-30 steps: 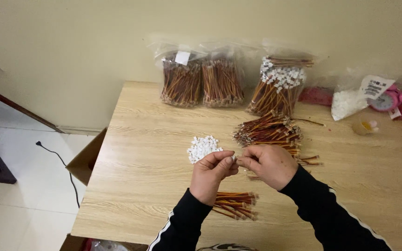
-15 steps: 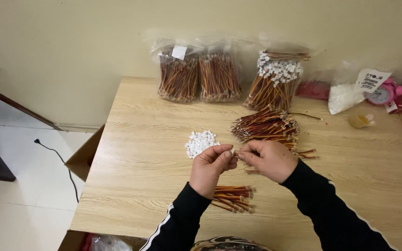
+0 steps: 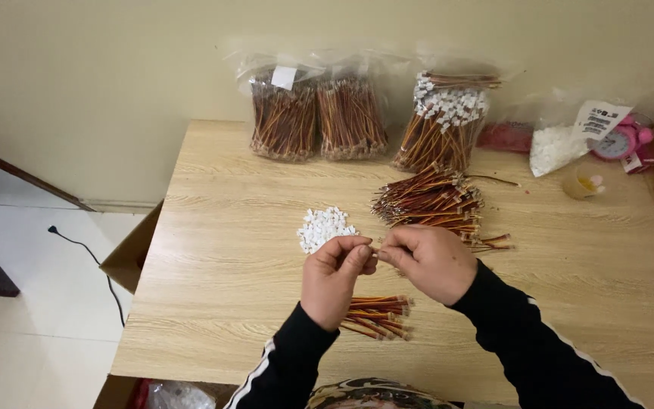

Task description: Assembling small white plastic caps onto the ends of thin brown wires

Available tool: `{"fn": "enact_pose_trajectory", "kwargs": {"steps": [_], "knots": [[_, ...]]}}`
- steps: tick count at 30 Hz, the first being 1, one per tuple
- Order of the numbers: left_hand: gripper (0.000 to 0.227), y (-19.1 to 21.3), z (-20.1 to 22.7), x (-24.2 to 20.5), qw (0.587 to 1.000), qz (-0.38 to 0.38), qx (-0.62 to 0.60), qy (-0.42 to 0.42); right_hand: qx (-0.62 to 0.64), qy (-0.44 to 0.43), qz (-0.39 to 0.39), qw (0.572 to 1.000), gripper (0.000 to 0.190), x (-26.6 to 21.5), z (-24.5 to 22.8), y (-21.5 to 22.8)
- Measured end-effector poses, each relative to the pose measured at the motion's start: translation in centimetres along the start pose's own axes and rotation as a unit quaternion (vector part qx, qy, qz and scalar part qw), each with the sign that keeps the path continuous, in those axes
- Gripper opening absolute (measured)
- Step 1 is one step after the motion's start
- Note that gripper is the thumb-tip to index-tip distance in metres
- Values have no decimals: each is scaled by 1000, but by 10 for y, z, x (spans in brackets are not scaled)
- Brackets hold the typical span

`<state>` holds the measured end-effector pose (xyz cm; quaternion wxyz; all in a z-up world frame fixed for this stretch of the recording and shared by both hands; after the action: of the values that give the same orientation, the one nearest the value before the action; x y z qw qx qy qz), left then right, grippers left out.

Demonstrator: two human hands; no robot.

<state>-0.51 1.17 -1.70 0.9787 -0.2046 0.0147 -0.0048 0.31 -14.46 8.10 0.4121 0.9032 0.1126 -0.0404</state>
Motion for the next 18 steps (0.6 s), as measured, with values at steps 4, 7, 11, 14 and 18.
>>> {"fn": "enact_pose_trajectory", "kwargs": {"steps": [4,7,11,14,18], "knots": [[17,8,-10,9,1000,0,11,-4,-38,18,11,999,15,13,10,-11],[17,13,-10,4,1000,6,4,14,-11,20,-2,1000,17,13,10,-16],[16,17,-14,8,999,0,-37,37,6,16,-8,1000,16,12,10,-18],[17,19,-20,10,997,-2,-50,51,15,16,-24,999,17,16,10,-16],[17,20,-19,13,997,-11,-45,57,26,30,-18,999,17,21,13,-21]]}}
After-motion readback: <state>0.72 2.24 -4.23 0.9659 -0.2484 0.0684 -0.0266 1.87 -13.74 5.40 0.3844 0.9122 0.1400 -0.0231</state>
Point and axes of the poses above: each hand's wrist, its own x-axis towards the middle knuckle, its own y-axis out of the back of the hand, z = x × y, the point moved 1 cm from there along x, towards the middle knuckle, and after that the axes turned 7 degrees about -y, right-handed, at the moved point
